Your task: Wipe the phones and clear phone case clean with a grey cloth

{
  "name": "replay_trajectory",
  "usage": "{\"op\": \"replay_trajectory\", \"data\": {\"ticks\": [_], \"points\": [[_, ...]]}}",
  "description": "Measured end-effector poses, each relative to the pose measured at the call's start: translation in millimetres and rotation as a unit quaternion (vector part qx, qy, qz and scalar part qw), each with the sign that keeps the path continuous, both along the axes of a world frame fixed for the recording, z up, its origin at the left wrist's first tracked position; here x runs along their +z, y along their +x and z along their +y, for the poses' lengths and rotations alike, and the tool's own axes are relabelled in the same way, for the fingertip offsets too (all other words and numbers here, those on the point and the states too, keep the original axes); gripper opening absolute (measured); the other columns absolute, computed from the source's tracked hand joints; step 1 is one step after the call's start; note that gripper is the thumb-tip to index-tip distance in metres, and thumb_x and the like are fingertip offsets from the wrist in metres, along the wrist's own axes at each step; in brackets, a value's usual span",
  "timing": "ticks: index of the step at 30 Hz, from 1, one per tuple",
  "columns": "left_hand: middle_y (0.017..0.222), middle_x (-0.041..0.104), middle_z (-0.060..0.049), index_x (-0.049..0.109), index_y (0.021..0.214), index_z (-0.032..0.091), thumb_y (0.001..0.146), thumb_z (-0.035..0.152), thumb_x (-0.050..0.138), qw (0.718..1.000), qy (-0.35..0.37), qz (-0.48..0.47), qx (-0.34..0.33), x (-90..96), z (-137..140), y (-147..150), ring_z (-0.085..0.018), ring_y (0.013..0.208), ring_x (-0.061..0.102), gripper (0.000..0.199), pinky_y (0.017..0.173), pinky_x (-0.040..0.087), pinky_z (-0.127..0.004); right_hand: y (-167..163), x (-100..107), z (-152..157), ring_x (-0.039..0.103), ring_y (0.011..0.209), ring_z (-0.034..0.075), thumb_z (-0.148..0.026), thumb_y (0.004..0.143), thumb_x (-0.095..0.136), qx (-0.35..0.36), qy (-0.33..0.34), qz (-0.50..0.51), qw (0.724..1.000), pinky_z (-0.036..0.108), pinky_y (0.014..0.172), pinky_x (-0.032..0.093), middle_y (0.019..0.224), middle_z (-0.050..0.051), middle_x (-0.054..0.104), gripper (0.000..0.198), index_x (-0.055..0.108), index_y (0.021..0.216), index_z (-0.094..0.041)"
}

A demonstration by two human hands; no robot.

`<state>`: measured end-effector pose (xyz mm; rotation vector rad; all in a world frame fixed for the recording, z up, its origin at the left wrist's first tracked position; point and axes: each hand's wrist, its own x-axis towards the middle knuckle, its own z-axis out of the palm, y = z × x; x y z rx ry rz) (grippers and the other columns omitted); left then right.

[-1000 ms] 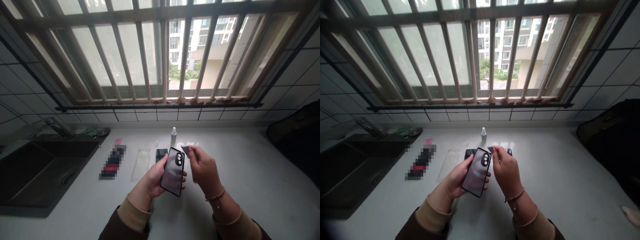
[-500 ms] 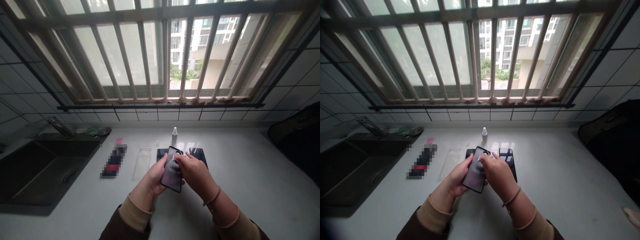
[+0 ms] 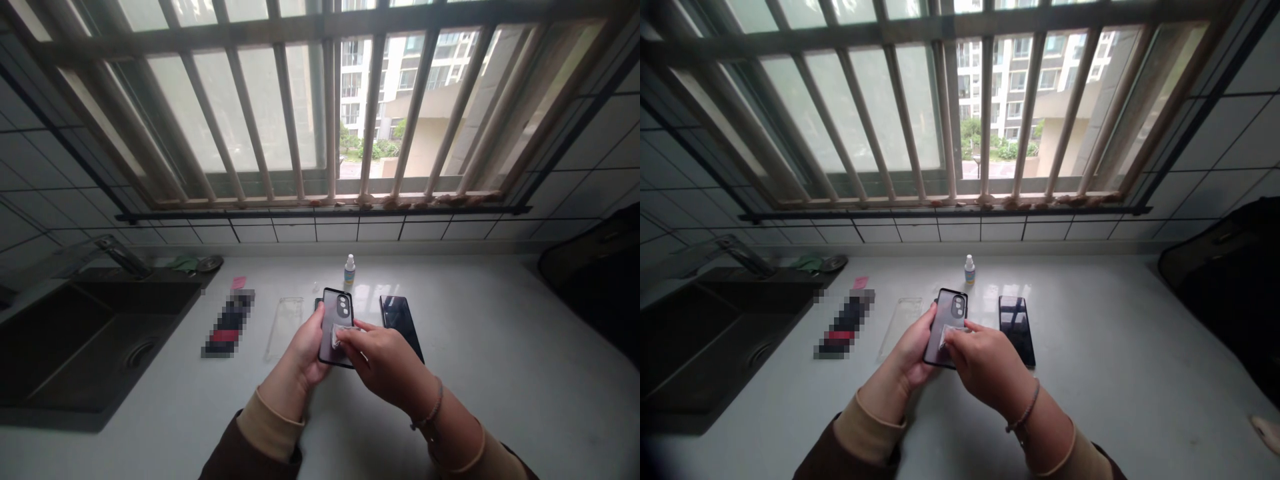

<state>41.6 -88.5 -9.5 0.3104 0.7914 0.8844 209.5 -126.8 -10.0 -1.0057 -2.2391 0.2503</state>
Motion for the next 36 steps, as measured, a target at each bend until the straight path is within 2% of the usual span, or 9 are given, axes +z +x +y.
{"op": "replay_trajectory", "data": {"ticks": [6,10,13,18,21,24,27,30,36], "points": [[0.103,0.08,-0.021,0.067,0.13,0.004,0.111,0.052,0.037,1.0,0.0,-0.008,0.027,1.1,2.1,-2.8,-0.027,0.084,0.079,0.06,0.079,0.063,-0.034,0.4,5.7,-5.7,0.08,0.091,0.022,-0.02,0.104,0.057,0.042,-0.041,0.027,0.998,0.044,0.112,0.055,0.095,0.003,0.083,0.02,0.075,0.11,-0.025],[0.1,0.079,-0.023,0.069,0.124,0.001,0.111,0.054,0.034,1.0,-0.001,0.012,0.01,1.2,2.2,-5.2,-0.028,0.08,0.078,0.065,0.076,0.064,-0.037,3.1,15.7,-5.6,0.073,0.07,0.017,-0.028,0.106,0.058,0.02,-0.142,0.082,0.986,0.028,0.076,0.06,0.081,0.001,0.078,0.021,0.077,0.099,-0.024],[0.101,0.08,-0.019,0.069,0.126,0.006,0.111,0.051,0.039,1.0,0.011,0.007,0.018,-0.9,2.1,-6.5,-0.025,0.076,0.077,0.056,0.075,0.064,-0.037,7.3,16.2,-0.9,0.074,0.07,0.017,-0.037,0.109,0.053,-0.047,-0.19,0.179,0.964,0.025,0.066,0.055,0.083,0.001,0.079,0.028,0.077,0.102,-0.023],[0.105,0.078,-0.022,0.067,0.131,0.006,0.108,0.06,0.039,0.997,0.02,0.027,-0.064,-2.4,-4.7,-5.4,-0.031,0.085,0.078,0.065,0.08,0.065,-0.047,18.3,8.6,8.0,0.076,0.075,0.023,-0.044,0.108,0.052,-0.28,-0.056,0.213,0.934,0.03,0.068,0.054,0.09,0.006,0.081,0.033,0.075,0.111,-0.021],[0.106,0.077,-0.024,0.069,0.125,0.004,0.108,0.061,0.038,0.994,0.018,0.054,-0.095,-0.6,-10.6,-2.2,-0.03,0.084,0.077,0.067,0.077,0.065,-0.045,20.8,3.4,11.3,0.078,0.081,0.025,-0.04,0.109,0.049,-0.33,0.012,0.159,0.93,0.031,0.071,0.054,0.099,0.009,0.082,0.033,0.074,0.116,-0.02],[0.103,0.078,-0.023,0.07,0.124,0.005,0.107,0.061,0.042,0.99,0.012,0.065,-0.121,0.5,-14.6,0.4,-0.031,0.084,0.078,0.065,0.077,0.065,-0.046,17.2,-4.8,15.0,0.079,0.08,0.024,-0.034,0.11,0.047,-0.299,0.017,0.085,0.95,0.031,0.072,0.055,0.099,0.009,0.082,0.031,0.074,0.118,-0.02],[0.095,0.079,-0.021,0.071,0.122,0.005,0.108,0.058,0.041,0.991,0.011,0.072,-0.114,-0.2,-15.4,1.8,-0.029,0.077,0.078,0.062,0.075,0.065,-0.043,10.9,-13.5,19.2,0.079,0.092,0.024,-0.022,0.11,0.045,-0.211,0.008,0.001,0.977,0.037,0.096,0.056,0.109,0.009,0.082,0.027,0.072,0.114,-0.021],[0.089,0.079,-0.019,0.072,0.117,0.005,0.11,0.054,0.036,0.994,0.006,0.066,-0.087,-1.0,-13.4,3.3,-0.026,0.068,0.076,0.061,0.071,0.065,-0.039,7.0,-16.8,21.2,0.078,0.096,0.024,-0.016,0.109,0.044,-0.161,-0.011,-0.048,0.986,0.051,0.117,0.044,0.107,0.008,0.081,0.027,0.07,0.109,-0.021],[0.091,0.08,-0.015,0.071,0.114,0.008,0.112,0.044,0.04,1.0,-0.007,0.019,0.014,0.3,-5.8,7.1,-0.02,0.067,0.075,0.048,0.072,0.063,-0.03,8.1,-8.6,14.6,0.077,0.094,0.023,-0.016,0.107,0.047,-0.072,-0.033,-0.066,0.995,0.055,0.119,0.043,0.099,0.006,0.081,0.022,0.068,0.104,-0.021]]}}
